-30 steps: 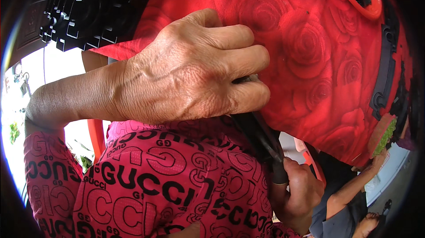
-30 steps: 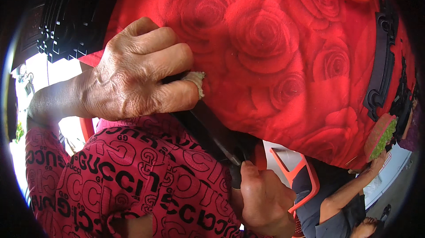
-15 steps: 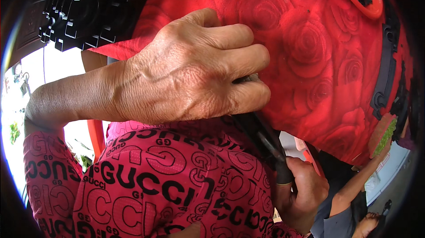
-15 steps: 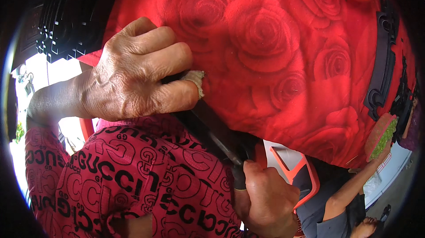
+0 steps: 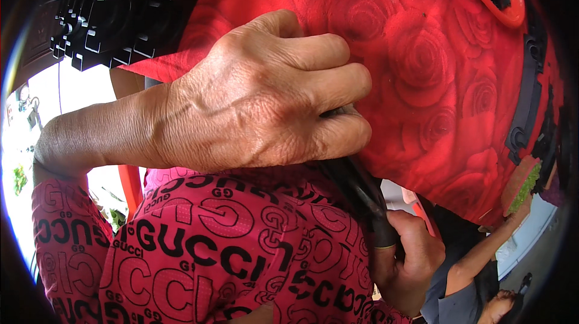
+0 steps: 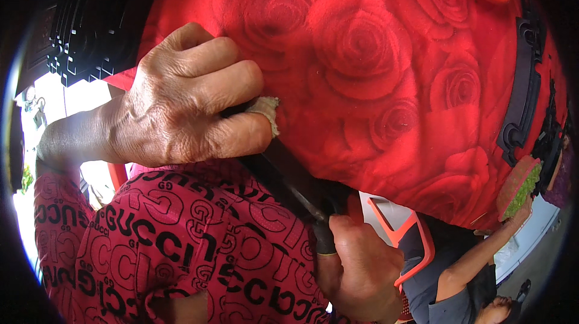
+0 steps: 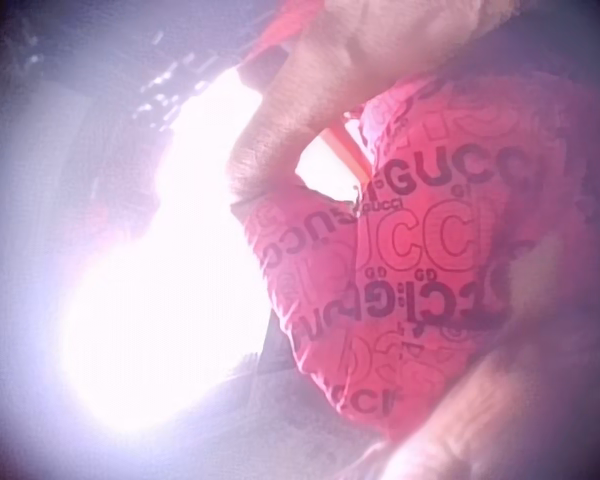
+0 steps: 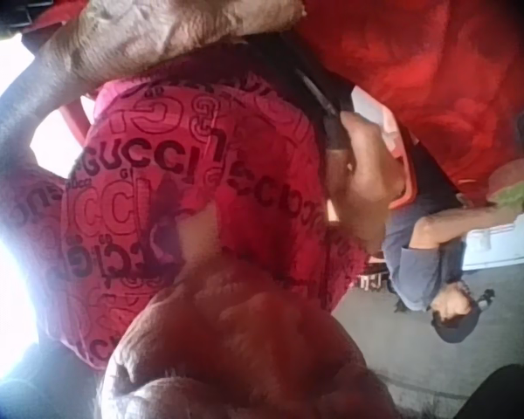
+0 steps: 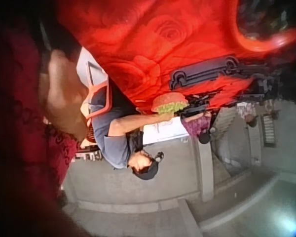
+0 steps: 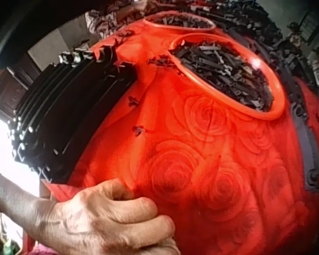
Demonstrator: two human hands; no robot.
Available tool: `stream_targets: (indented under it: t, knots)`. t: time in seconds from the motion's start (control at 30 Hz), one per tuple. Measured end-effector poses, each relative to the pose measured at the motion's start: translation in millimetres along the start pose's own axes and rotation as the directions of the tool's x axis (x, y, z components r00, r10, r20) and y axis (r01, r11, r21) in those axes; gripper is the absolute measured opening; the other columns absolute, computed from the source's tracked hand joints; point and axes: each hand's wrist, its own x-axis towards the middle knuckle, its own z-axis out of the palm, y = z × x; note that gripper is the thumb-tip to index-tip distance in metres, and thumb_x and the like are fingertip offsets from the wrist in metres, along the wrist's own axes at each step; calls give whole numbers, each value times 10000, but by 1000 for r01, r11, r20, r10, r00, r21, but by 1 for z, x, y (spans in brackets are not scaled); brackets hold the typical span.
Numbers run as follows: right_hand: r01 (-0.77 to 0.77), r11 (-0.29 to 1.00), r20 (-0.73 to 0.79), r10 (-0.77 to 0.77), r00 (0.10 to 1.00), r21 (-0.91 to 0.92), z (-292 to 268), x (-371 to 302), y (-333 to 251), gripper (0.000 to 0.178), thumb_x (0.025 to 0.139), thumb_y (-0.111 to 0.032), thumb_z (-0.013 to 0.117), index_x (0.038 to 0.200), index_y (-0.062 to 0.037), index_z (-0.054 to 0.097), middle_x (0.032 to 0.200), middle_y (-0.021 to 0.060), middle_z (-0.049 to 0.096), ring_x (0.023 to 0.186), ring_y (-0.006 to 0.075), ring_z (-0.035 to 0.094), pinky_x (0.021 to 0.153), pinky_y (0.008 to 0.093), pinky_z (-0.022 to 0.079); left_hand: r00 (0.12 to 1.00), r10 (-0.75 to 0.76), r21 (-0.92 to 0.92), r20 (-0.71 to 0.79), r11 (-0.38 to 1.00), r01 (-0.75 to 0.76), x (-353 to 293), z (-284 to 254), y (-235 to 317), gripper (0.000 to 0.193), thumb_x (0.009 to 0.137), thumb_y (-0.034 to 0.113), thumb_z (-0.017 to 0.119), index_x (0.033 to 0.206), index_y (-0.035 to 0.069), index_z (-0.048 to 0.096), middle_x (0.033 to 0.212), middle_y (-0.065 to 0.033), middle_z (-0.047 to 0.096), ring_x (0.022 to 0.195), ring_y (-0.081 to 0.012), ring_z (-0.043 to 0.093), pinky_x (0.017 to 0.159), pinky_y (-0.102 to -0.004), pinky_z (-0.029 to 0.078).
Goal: The person cleans and assembles plastic parts by wiping them with a cloth, inserting small components into the plastic casing, and securing them with a metal rod.
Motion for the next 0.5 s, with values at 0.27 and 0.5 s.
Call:
stream_targets:
  t: [0.27,0.5]
  knots:
    - [2,995,180,15,984,-98,-26,7,-12,212,907,-75,680,1116,-56,704,941,175,716,824,357,724,719,384,565,1000,-6,-26,-5,1000,6,0,2,2,275,639,198,784,841,239,603,829,20,525,704,-149,549,560,-319,404]
    - [-39,999,79,36,996,29,-7,5,2,116,908,-89,749,955,-15,673,696,88,636,553,173,592,524,297,439,1000,14,-15,-19,1000,-14,2,5,2,280,643,207,783,845,245,593,822,31,517,699,-145,540,573,-314,396]
